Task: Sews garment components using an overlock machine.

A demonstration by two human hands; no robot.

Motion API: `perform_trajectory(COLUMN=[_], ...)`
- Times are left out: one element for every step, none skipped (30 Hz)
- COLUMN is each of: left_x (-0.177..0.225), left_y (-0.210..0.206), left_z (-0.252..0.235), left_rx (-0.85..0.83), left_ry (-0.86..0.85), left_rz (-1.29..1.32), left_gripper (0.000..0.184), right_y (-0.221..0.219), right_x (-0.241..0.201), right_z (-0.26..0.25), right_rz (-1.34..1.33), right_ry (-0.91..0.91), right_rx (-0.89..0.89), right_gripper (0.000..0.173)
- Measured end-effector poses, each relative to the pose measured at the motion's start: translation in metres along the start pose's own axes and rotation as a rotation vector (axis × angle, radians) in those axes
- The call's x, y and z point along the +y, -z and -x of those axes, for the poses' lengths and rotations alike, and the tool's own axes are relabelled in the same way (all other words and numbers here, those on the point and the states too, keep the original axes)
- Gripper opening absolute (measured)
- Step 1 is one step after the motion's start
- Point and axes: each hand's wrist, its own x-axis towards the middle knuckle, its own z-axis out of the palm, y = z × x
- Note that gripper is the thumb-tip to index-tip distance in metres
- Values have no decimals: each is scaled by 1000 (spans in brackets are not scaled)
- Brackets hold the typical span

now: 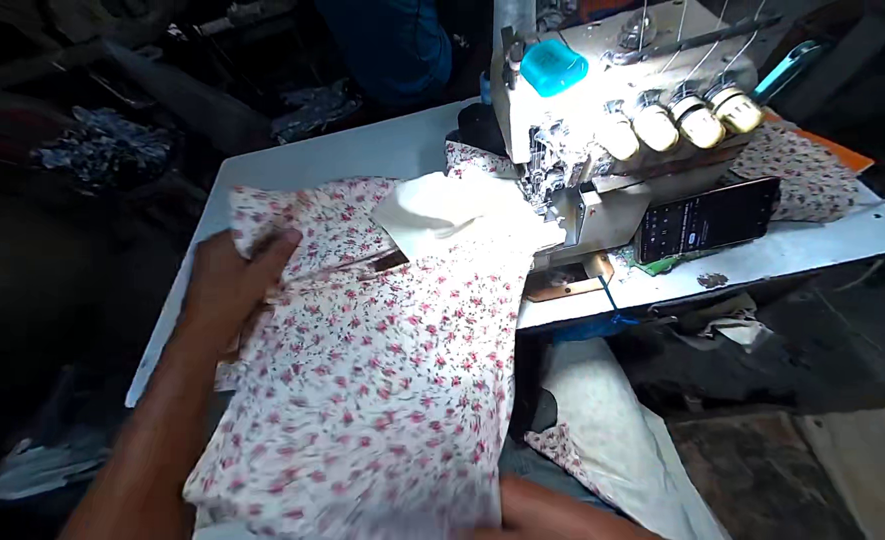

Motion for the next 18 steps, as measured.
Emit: perform_trajectory(left_x=[-3, -11, -22, -28, -28, -21, -10, 4, 17, 29, 38, 47, 54, 61, 67, 71, 75, 76], left_y=[-11, -25, -42, -58, -73, -87, -98, -107, -115, -123, -131, -137, -143, -147, -149, -149, -148, -147], left_z=[-7, -11, -11, -6, 1, 10, 21, 32, 42, 50, 55, 58, 59, 59, 57, 56, 54, 53], left_rx=[-70, -130, -164, -153, -99, -23, 55, 121, 169, 204, 228, 248, 267, 277, 271, 250, 222, 193], left_ry=[-18, -55, -112, -161, -199, -229, -262, -302, -352, -410, -468, -514, -547, -564, -563, -551, -536, -528], left_rz=[-60, -98, -94, -54, 10, 82, 166, 247, 317, 364, 394, 412, 422, 430, 435, 442, 444, 446], left_gripper=[49, 45, 46, 47, 44, 40, 38, 37, 38, 41, 44, 48, 52, 53, 52, 50, 47, 44], right_y=[5, 15, 28, 44, 61, 76, 90, 103, 115, 125, 132, 137, 140, 140, 139, 138, 135, 133], right_x=[33, 55, 69, 75, 74, 70, 63, 54, 45, 37, 31, 26, 21, 17, 14, 11, 9, 9], right_z=[4, 9, 13, 16, 18, 18, 14, 7, -3, -14, -24, -35, -45, -53, -60, -64, -67, -69], right_rz=[246, 427, 523, 553, 553, 543, 541, 518, 473, 413, 330, 228, 114, 13, -61, -107, -134, -153], right_ry=[-114, -243, -341, -390, -372, -303, -205, -113, -43, 1, 23, 35, 37, 34, 38, 53, 77, 109], right_rx=[50, 67, 109, 169, 266, 394, 536, 659, 757, 828, 865, 882, 890, 894, 900, 913, 925, 936], right_gripper=[20, 25, 34, 40, 39, 34, 28, 25, 24, 24, 25, 25, 24, 25, 25, 25, 26, 27])
